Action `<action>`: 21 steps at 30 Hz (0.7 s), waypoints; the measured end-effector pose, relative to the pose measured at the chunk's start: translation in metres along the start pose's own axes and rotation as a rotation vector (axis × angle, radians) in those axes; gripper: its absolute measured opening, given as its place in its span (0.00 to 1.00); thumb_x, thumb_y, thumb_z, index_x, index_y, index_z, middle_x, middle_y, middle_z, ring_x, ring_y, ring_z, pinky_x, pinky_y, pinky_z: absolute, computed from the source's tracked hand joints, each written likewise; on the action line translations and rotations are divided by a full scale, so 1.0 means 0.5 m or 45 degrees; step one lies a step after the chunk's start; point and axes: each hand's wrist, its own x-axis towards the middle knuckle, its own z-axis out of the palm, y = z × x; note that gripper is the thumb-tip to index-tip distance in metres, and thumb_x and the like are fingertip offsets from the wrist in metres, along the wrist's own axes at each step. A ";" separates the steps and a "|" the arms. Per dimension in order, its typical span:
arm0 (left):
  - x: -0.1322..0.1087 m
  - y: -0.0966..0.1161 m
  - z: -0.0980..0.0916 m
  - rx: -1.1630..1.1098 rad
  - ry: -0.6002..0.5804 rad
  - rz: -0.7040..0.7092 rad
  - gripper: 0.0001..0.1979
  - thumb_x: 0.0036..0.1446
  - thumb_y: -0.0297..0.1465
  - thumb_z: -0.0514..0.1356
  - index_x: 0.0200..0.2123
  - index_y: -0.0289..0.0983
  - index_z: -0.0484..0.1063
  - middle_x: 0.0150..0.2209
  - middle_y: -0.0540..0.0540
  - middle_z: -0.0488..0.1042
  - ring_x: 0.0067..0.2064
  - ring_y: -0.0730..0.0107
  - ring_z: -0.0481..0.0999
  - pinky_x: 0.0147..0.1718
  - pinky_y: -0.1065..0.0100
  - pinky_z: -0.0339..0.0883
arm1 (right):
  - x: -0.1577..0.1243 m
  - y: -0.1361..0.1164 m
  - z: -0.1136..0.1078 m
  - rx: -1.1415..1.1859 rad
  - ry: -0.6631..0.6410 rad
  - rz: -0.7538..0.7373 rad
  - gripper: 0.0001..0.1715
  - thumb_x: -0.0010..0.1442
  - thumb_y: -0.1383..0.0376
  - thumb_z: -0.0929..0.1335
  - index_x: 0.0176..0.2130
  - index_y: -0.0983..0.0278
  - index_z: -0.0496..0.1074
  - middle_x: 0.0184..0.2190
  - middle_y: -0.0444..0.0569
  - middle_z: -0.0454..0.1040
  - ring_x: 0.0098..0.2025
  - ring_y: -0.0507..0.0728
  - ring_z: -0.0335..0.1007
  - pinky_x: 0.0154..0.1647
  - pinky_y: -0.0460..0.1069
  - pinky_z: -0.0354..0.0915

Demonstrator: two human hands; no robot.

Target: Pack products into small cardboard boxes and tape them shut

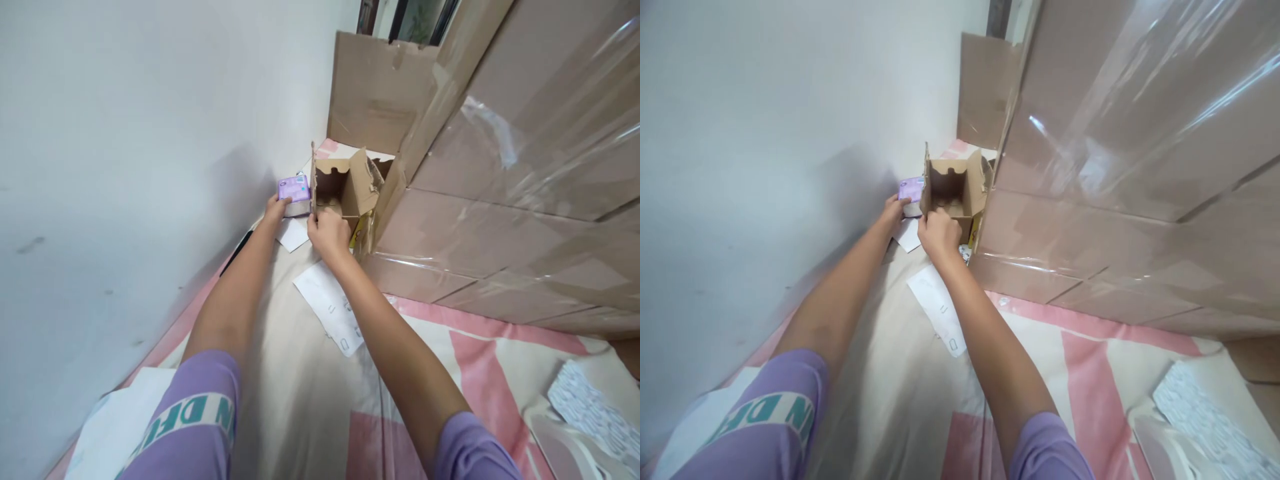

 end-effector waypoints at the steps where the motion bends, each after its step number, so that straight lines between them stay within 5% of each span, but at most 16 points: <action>1: -0.017 0.013 -0.009 -0.036 0.017 0.012 0.22 0.55 0.35 0.69 0.51 0.32 0.74 0.45 0.42 0.80 0.46 0.62 0.79 0.49 0.58 0.75 | -0.011 0.000 -0.001 -0.002 0.007 -0.031 0.25 0.74 0.57 0.57 0.45 0.63 0.79 0.49 0.55 0.78 0.45 0.61 0.78 0.44 0.52 0.66; 5: -0.121 0.090 -0.067 -0.144 0.024 0.103 0.33 0.46 0.36 0.71 0.57 0.38 0.72 0.52 0.44 0.78 0.50 0.62 0.79 0.48 0.63 0.75 | -0.071 0.003 -0.044 0.049 0.058 -0.199 0.25 0.75 0.56 0.57 0.42 0.63 0.78 0.46 0.51 0.77 0.41 0.58 0.76 0.38 0.50 0.61; 10: -0.330 0.188 -0.178 -0.390 0.018 0.134 0.33 0.43 0.32 0.73 0.54 0.48 0.70 0.58 0.50 0.75 0.54 0.64 0.77 0.43 0.69 0.76 | -0.192 0.029 -0.129 0.243 0.165 -0.469 0.24 0.76 0.57 0.58 0.35 0.64 0.75 0.40 0.50 0.74 0.36 0.54 0.72 0.35 0.49 0.58; 14: -0.523 0.249 -0.279 -0.421 0.099 0.027 0.25 0.50 0.34 0.72 0.50 0.54 0.69 0.62 0.59 0.72 0.59 0.63 0.73 0.49 0.59 0.78 | -0.312 0.050 -0.156 0.370 0.127 -0.808 0.23 0.75 0.59 0.60 0.32 0.63 0.72 0.35 0.47 0.73 0.31 0.51 0.68 0.33 0.48 0.58; 16: -0.617 0.277 -0.319 -0.339 0.219 -0.013 0.25 0.45 0.32 0.73 0.47 0.53 0.72 0.58 0.60 0.75 0.60 0.62 0.73 0.51 0.58 0.77 | -0.378 0.067 -0.165 0.392 0.132 -0.925 0.22 0.75 0.59 0.60 0.32 0.63 0.71 0.33 0.47 0.73 0.30 0.51 0.68 0.31 0.48 0.57; 19: -0.747 0.327 -0.364 -0.165 0.366 -0.110 0.19 0.45 0.36 0.70 0.44 0.53 0.76 0.56 0.59 0.78 0.63 0.55 0.71 0.57 0.51 0.74 | -0.490 0.124 -0.201 0.439 0.208 -1.062 0.18 0.74 0.61 0.60 0.38 0.64 0.73 0.39 0.51 0.79 0.34 0.53 0.73 0.30 0.48 0.61; 21: -0.816 0.367 -0.386 0.009 0.303 -0.077 0.15 0.50 0.42 0.66 0.44 0.56 0.76 0.55 0.59 0.79 0.64 0.50 0.70 0.60 0.43 0.70 | -0.573 0.185 -0.246 0.468 0.245 -1.154 0.15 0.73 0.65 0.60 0.45 0.67 0.74 0.46 0.56 0.81 0.38 0.55 0.77 0.32 0.49 0.65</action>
